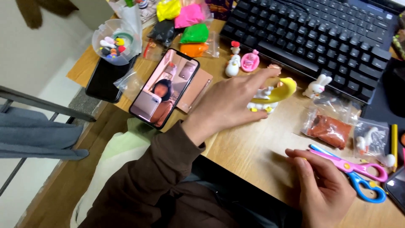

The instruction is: Assembling a decorative clay moon figure by attaching small stars and a bunny, using a sculpting tool for adjustments, and opening a new clay packet.

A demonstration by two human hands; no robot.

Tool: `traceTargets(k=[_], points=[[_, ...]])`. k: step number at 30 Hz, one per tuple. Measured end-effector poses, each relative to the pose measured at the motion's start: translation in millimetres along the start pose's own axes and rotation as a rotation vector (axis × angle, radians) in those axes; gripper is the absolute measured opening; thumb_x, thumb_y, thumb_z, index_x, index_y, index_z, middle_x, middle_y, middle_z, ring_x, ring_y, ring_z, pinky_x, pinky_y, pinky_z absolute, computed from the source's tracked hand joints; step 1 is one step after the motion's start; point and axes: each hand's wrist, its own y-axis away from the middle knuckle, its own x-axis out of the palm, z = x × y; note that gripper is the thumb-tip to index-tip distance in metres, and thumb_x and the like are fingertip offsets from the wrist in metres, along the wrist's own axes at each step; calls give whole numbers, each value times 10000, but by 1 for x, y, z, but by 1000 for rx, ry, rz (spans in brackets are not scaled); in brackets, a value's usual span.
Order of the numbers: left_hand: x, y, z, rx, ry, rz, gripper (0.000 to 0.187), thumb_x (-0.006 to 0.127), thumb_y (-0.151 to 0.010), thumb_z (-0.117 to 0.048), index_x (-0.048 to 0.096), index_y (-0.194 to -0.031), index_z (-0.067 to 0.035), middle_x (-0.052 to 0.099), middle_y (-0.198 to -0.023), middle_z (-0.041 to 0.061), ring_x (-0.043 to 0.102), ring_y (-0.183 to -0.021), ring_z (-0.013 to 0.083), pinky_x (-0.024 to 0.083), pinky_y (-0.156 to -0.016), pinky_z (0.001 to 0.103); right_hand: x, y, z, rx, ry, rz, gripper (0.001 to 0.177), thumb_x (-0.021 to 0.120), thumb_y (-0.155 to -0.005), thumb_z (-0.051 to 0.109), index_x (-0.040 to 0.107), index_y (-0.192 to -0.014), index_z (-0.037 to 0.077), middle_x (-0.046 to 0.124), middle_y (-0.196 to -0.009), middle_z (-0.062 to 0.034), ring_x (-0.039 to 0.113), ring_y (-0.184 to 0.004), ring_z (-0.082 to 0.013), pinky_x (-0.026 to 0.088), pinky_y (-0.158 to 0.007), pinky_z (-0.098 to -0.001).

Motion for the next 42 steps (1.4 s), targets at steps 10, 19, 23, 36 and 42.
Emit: traceTargets(k=[10, 19, 23, 36, 42], points=[[6, -3, 3, 53, -44, -37, 707, 762, -783, -271, 340, -1339, -159, 635, -1282, 58, 714, -890, 273, 635, -591, 400, 0, 1, -9, -28, -16, 9, 141, 516, -1055, -44, 630, -1080, -124, 680, -966, -238, 697, -925, -270, 525, -838, -269], [8, -4, 1, 88, -96, -43, 798, 803, -765, -252, 309, -1382, -146, 659, -1245, 63, 703, -991, 307, 629, -670, 450, -2, -1, -12, -33, -29, 40, 93, 577, -988, -16, 653, -983, -70, 704, -901, -175, 691, -847, -195, 532, -840, -249], [-9, -2, -9, 67, -69, -11, 758, 776, -762, -230, 333, -1371, -148, 633, -1265, 85, 710, -910, 277, 629, -573, 364, -2, -3, -15, 55, -51, 30, 105, 613, -940, 15, 676, -1000, -43, 724, -924, -150, 699, -866, -169, 538, -842, -233], [4, 49, 3, -167, 412, -298, 511, 689, -852, -157, 509, -1319, -56, 652, -1240, 131, 662, -1110, 215, 552, -961, 306, -9, -31, 4, -247, 288, 239, 364, 612, -910, 156, 623, -1271, 106, 608, -1105, -81, 551, -875, -156, 464, -687, -258], [19, 47, 11, -206, 395, -353, 376, 578, -929, -264, 606, -1235, -46, 690, -1167, 118, 699, -998, 221, 558, -873, 327, 17, -61, 31, -445, 358, 346, 539, 480, -987, 139, 288, -1460, -34, 381, -1458, -234, 374, -1337, -346, 288, -1109, -460]])
